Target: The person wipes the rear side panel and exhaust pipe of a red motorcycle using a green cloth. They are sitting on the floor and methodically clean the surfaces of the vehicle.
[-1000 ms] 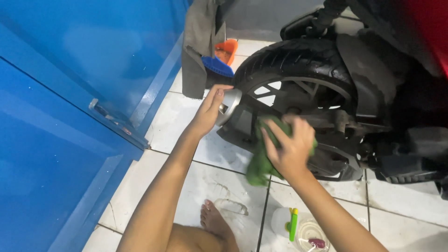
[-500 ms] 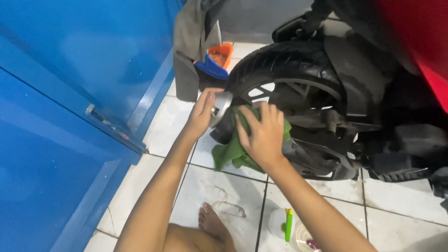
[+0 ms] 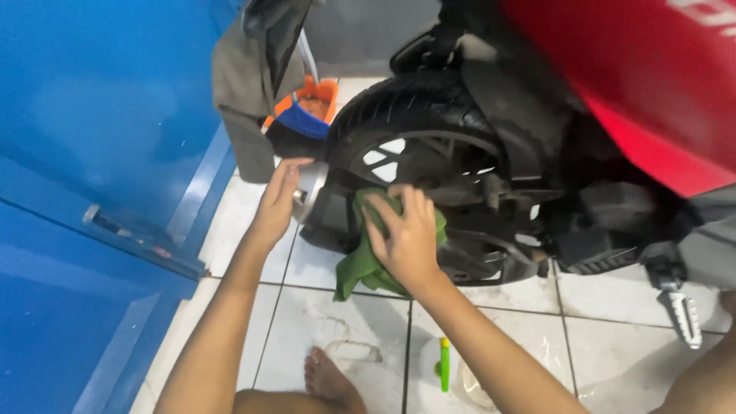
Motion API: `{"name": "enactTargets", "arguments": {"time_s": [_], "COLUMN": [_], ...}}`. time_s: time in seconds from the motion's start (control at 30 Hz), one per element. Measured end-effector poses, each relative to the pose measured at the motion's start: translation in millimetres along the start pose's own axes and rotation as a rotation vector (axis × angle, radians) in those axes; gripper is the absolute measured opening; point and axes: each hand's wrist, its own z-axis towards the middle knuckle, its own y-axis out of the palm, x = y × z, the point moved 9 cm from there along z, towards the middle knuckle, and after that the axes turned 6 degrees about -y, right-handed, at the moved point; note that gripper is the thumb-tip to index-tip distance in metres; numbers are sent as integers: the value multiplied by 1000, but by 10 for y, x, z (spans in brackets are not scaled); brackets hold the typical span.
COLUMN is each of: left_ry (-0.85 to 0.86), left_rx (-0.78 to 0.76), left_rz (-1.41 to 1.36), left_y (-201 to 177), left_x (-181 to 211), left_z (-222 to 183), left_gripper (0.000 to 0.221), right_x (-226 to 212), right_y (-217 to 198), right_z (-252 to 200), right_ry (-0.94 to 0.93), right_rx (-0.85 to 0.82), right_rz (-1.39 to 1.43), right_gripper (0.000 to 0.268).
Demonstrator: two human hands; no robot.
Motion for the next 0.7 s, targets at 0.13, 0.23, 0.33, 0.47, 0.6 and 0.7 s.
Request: {"name": "enactTargets", "arguments": {"time_s": [0.13,0.23,0.33,0.47,0.6,0.7], "left_ry": [-29,-84,-109,-125,-145,-131], "left_rx": [23,35,56,45,29,32], "left_rz": [-1,37,31,63,74,89], "left_y": [10,-5,4,3,11,10], "left_x": [-38,-123,-180,124,62,-37], "left_z": [55,110,39,-48,-31,7], "left_gripper": [43,43,42,42,43,43], "right_x": [407,588,360,205,556,569], "right_y": [-185,-230,-192,-67,-247,-298], "right_z": [-414,-529,-224,-49,-456,-501], "right_ry": [26,26,83,47,27,83], "right_rx": [-77,-100,-26,-21,-139,-99], "right_rz": [-37,-224,-132,-8,-221,-234], "right_gripper": [36,36,28,18,32,19]}}
